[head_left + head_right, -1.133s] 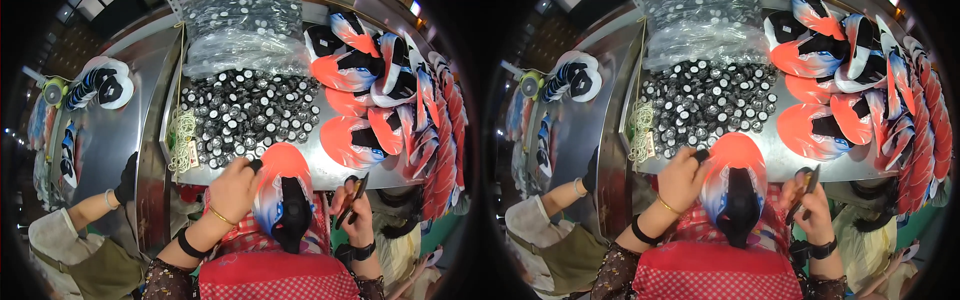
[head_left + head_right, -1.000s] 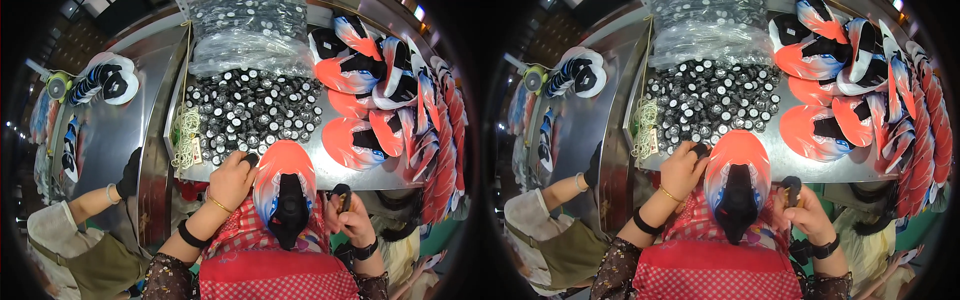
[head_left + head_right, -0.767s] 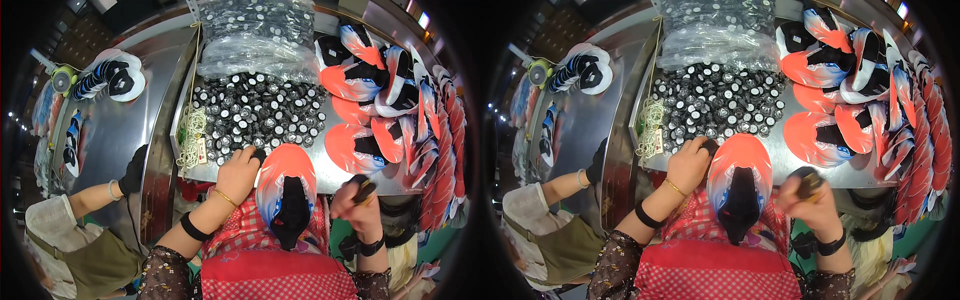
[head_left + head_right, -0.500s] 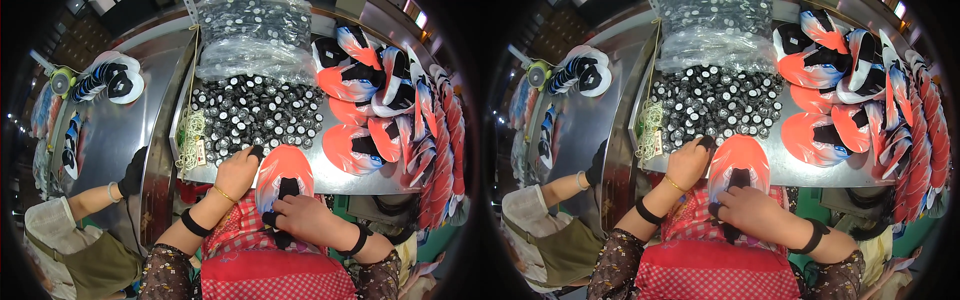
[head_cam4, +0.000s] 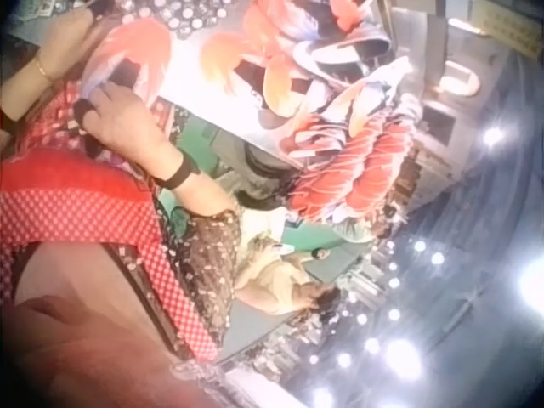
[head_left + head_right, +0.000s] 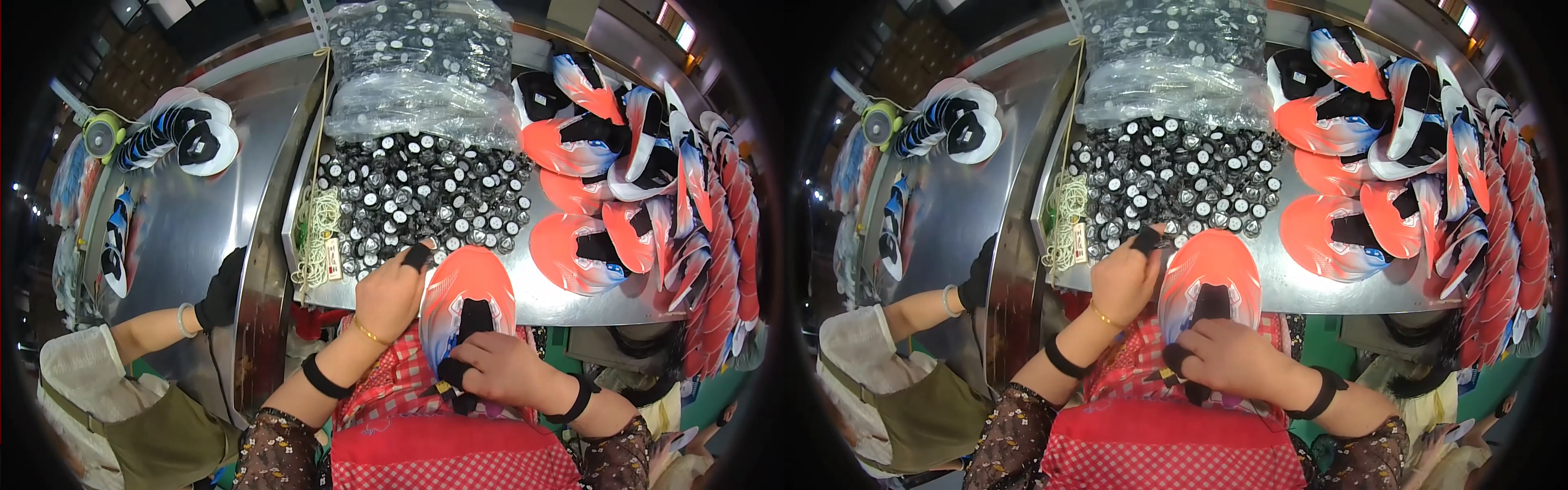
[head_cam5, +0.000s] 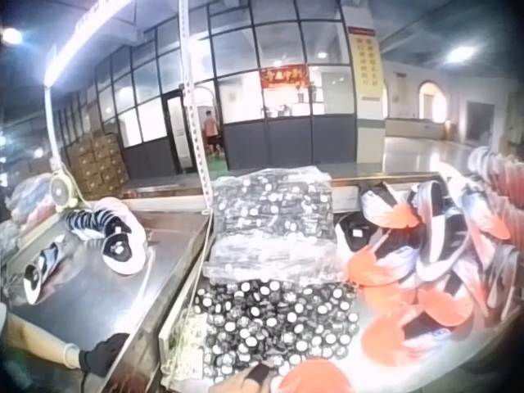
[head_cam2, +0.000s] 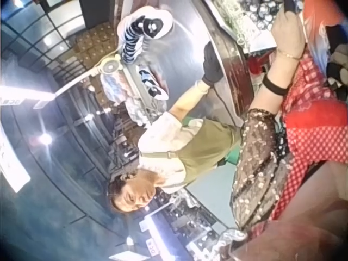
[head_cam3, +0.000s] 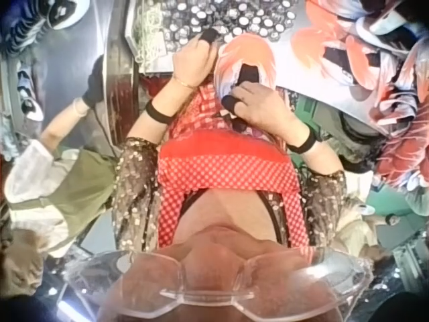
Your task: Manually attaching small components to shoe uppers at a factory workstation.
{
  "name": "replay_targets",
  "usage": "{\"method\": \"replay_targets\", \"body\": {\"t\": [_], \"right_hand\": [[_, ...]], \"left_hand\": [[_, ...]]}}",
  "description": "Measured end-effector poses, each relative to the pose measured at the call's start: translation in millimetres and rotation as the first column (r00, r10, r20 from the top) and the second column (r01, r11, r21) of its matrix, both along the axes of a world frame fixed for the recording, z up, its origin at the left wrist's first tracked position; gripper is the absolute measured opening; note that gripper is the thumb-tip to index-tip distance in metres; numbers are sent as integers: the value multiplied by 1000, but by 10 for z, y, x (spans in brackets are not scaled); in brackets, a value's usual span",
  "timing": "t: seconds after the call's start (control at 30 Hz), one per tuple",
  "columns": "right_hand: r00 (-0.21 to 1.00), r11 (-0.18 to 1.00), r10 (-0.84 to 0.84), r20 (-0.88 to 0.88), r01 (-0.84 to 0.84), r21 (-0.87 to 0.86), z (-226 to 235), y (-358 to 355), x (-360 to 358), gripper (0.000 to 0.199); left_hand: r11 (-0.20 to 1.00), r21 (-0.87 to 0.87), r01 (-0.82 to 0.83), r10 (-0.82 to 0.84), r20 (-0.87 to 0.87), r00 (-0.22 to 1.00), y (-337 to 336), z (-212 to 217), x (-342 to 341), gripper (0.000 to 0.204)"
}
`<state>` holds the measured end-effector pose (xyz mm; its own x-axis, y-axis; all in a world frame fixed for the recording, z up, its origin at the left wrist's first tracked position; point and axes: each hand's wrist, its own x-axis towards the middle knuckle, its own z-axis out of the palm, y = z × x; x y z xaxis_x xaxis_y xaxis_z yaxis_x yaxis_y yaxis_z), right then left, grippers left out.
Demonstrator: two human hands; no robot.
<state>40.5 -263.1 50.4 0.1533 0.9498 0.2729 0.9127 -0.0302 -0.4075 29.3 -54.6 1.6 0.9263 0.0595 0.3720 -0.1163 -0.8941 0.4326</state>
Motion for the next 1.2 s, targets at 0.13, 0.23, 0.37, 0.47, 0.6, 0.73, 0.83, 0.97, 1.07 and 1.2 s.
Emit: {"method": "replay_targets", "body": {"t": [0.13, 0.23, 0.37, 0.47, 0.6, 0.73, 0.83, 0.97, 1.07, 1.2], "right_hand": [[981, 997, -35, -190, 47, 58, 69, -13, -133, 19], [923, 988, -41, -382, 94, 121, 106, 36, -220, 23], [839, 975, -145, -524, 211, 68, -13, -19, -290, 26], [829, 918, -373, -416, 395, -34, 39, 3, -219, 20], [360, 653, -497, -789, 754, -68, 116, -39, 82, 15], [260, 553, -299, -918, 831, 55, 347, -98, 303, 11], [179, 578, -248, -952, 816, 3, 221, -72, 337, 13], [264, 546, -429, -864, 838, -15, 77, -3, 304, 17], [367, 536, -514, -775, 843, 43, 33, 54, 278, 14], [508, 581, -565, -650, 804, 124, 46, 77, 265, 13]], "left_hand": [[576, -817, 39, -235, -119, 965, -307, 199, 11, 35], [351, -930, 110, -604, -135, 786, -412, 177, 40, 36], [488, -869, 87, -595, -258, 761, -527, -214, -54, 37], [316, -947, -48, -600, -239, 763, -516, -244, 49, 38], [203, -976, -79, -544, -180, 819, -465, -333, 166, 36], [231, -959, -164, -518, -264, 814, -447, -249, 162, 34], [75, -974, -215, -503, -223, 835, -405, -178, 209, 33], [-170, -933, -317, -463, -208, 862, -296, 207, 224, 30], [-312, -897, -312, -453, -148, 879, -247, 386, 156, 29], [-325, -898, -297, -459, -124, 880, -181, 451, 119, 28]]}}
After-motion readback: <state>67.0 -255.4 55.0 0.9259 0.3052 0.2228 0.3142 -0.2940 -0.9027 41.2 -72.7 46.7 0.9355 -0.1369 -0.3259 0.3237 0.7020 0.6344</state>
